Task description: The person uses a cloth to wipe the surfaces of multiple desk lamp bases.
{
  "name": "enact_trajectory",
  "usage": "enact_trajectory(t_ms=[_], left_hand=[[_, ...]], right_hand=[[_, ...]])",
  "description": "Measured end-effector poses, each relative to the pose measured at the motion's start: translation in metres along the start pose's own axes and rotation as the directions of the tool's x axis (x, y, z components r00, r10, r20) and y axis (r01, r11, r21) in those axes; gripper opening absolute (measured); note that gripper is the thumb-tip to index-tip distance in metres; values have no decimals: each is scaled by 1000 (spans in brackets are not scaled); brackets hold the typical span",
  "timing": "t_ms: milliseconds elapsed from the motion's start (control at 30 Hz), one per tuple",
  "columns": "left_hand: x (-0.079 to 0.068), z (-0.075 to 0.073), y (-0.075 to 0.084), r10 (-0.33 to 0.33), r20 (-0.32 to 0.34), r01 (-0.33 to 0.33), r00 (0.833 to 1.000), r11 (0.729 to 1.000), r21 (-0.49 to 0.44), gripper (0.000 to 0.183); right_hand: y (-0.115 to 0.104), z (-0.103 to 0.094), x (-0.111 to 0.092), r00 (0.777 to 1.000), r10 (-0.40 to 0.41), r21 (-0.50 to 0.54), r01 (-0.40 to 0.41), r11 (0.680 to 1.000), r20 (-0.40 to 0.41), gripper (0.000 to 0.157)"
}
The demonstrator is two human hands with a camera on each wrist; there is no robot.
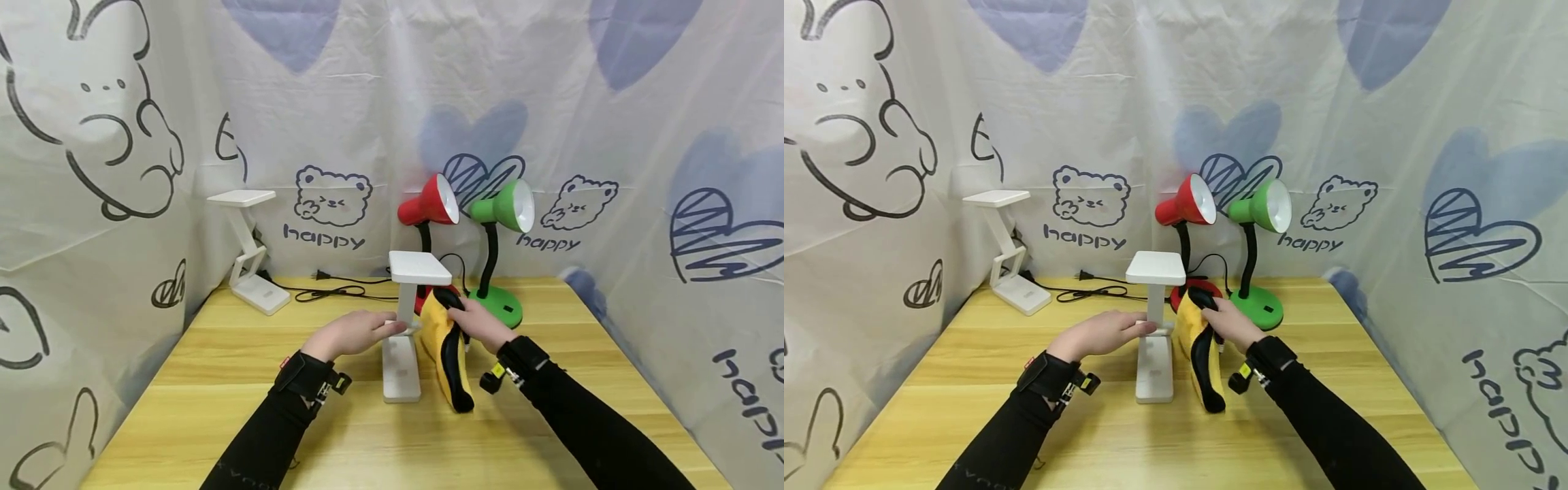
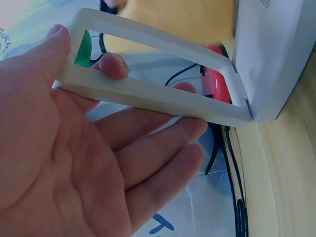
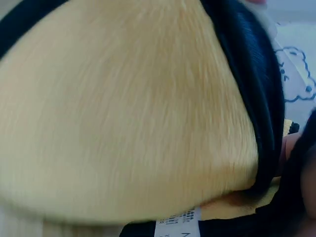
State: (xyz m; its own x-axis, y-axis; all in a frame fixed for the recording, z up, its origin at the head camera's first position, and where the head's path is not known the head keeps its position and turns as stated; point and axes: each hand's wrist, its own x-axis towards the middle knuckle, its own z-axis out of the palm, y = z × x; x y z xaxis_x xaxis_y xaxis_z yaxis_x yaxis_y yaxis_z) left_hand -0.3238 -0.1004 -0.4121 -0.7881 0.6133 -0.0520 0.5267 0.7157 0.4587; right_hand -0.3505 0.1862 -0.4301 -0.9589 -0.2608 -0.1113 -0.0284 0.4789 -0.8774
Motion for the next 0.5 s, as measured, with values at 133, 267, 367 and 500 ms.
enact_trajectory(t_ms=[133,267,367,500], left_hand=[[-2,-2,-1,-3,18,3,1000,1000,-12,63],[-3,-3,-1,-3,23,3,1000,1000,-28,61],[-2,-3,0,7,17,-7,1000,999,-37,58],[-1,-2,0,12,14,-11,1000,999,-42,59]], right_hand=[[-7,20,28,996,91,88,-92,992,21,26],[-17,40,49,991,124,30,-125,992,41,37],[-21,49,61,992,103,-25,-102,995,76,42],[-23,56,76,990,40,-15,-38,999,139,26]])
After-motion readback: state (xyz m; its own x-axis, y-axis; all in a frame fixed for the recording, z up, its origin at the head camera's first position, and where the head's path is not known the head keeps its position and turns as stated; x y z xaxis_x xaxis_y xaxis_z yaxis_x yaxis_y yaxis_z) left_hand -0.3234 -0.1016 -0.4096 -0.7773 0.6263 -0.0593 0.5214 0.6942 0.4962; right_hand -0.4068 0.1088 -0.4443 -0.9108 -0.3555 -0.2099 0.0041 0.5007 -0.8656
